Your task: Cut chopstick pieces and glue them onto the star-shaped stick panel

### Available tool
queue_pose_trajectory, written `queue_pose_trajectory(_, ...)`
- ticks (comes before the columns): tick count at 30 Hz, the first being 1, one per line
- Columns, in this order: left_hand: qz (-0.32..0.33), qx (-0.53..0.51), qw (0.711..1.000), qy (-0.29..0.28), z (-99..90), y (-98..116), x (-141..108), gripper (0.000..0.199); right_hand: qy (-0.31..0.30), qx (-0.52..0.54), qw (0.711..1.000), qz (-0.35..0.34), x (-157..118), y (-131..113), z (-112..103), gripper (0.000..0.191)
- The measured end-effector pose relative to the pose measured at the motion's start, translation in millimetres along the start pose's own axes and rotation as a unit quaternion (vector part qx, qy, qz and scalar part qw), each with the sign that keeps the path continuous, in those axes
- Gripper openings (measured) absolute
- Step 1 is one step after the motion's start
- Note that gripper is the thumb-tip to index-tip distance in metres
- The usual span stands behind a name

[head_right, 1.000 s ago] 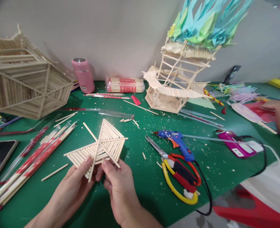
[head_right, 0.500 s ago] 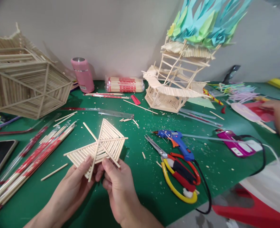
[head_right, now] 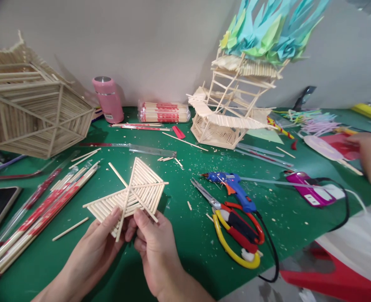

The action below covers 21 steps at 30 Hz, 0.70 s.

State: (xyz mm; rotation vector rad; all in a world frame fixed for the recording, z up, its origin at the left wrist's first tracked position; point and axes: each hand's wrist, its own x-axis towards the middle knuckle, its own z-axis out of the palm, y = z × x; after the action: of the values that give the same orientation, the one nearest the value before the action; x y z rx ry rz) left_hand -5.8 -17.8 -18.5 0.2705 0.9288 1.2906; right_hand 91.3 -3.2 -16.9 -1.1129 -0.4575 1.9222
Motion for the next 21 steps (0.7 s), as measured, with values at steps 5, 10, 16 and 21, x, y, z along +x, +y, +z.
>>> queue_pose_trajectory(5, 0.002, 0.006, 1.0, 0.004, 1.0, 1.5, -0.7, 0.021, -0.004, -0.009, 1.0, 0.001, -1.6, 2.0, -2.1, 0.027)
queue_pose_trajectory(10, -0.005, 0.013, 1.0, 0.001, 0.5, 1.4, -0.7, 0.023, -0.012, -0.01, 1.0, -0.004, -3.0, 3.0, -0.6, 0.029)
queue_pose_trajectory(16, 0.002, 0.012, 1.0, 0.003, 2.0, 2.0, -0.5, 0.022, -0.008, -0.013, 1.0, -0.008, -2.8, 2.2, 1.7, 0.029)
queue_pose_trajectory(21, 0.003, 0.015, 1.0, 0.01, 1.8, 2.4, -1.1, 0.022, -0.005, -0.02, 1.0, -0.01, -2.9, 2.2, -0.7, 0.028)
